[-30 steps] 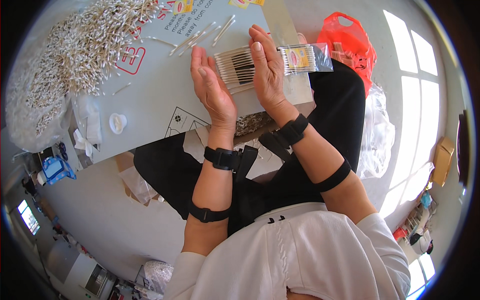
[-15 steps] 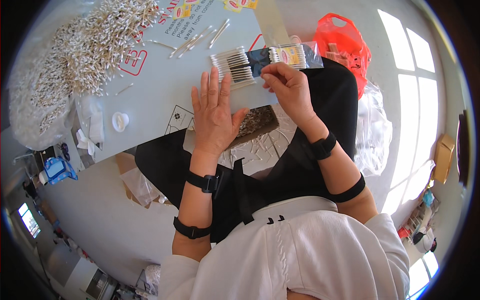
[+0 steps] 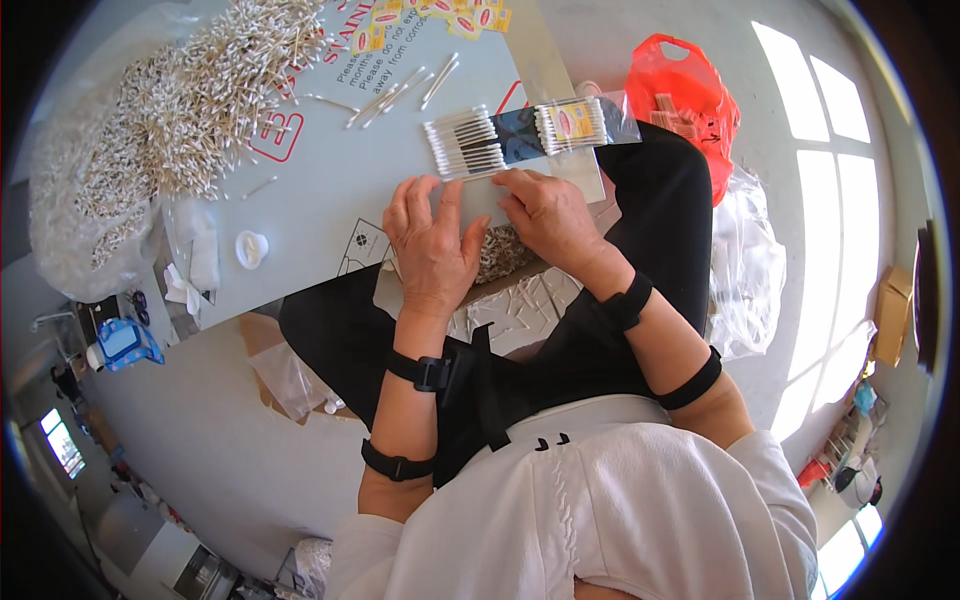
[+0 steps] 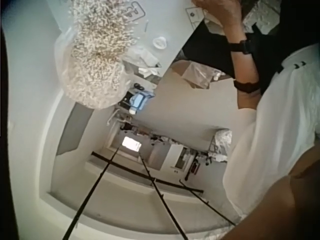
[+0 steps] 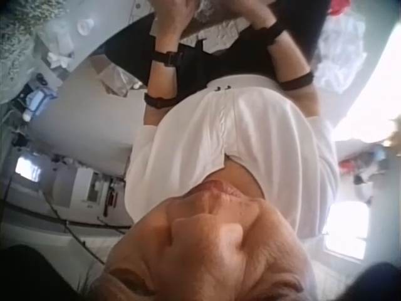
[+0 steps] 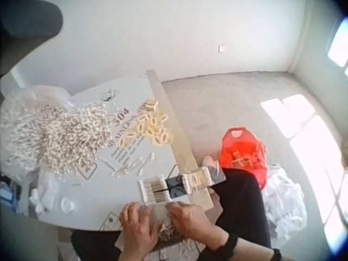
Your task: Manually sorting and placing cotton swabs into a small plastic bag at a workstation.
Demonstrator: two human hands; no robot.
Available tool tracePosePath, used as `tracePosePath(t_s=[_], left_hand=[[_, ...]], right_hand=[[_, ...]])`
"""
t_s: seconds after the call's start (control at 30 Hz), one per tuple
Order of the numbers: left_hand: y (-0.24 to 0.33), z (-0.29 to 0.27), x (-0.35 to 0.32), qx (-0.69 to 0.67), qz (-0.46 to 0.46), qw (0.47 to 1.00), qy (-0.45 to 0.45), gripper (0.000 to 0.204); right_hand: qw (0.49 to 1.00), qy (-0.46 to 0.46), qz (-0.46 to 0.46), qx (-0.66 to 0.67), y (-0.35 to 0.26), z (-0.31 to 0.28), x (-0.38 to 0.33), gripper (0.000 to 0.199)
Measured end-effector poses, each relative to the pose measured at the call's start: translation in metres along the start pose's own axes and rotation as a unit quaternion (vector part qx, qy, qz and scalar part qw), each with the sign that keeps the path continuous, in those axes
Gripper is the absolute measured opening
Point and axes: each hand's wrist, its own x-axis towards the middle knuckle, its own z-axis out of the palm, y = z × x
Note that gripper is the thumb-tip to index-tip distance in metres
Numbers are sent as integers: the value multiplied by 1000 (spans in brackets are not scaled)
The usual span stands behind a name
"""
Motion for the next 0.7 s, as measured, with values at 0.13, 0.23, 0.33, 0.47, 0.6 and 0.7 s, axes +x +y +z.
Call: tracePosePath(t_s=[0.13, 0.23, 0.33, 0.47, 0.6, 0.7], left_hand=[[0, 4, -2, -5, 9, 1000, 11, 48], [-2, 8, -5, -8, 14, 1000, 10, 56], [2, 9, -1, 21, 5, 1000, -19, 69], [2, 14, 4, 66, 2, 993, -100, 86], [2, 21, 7, 49, -5, 993, -110, 86], [2, 24, 7, 49, -8, 993, -107, 86]], right_hand=[[1000, 15, 14, 7, -1, -1, 0, 18], [1000, 21, 11, 19, 4, 1, 0, 16], [997, 46, 17, 54, 9, 1, 0, 15], [992, 90, 46, 81, 11, 1, 1, 14], [992, 104, 33, 70, 13, -1, 5, 15], [994, 94, 19, 46, 10, -2, 8, 14]])
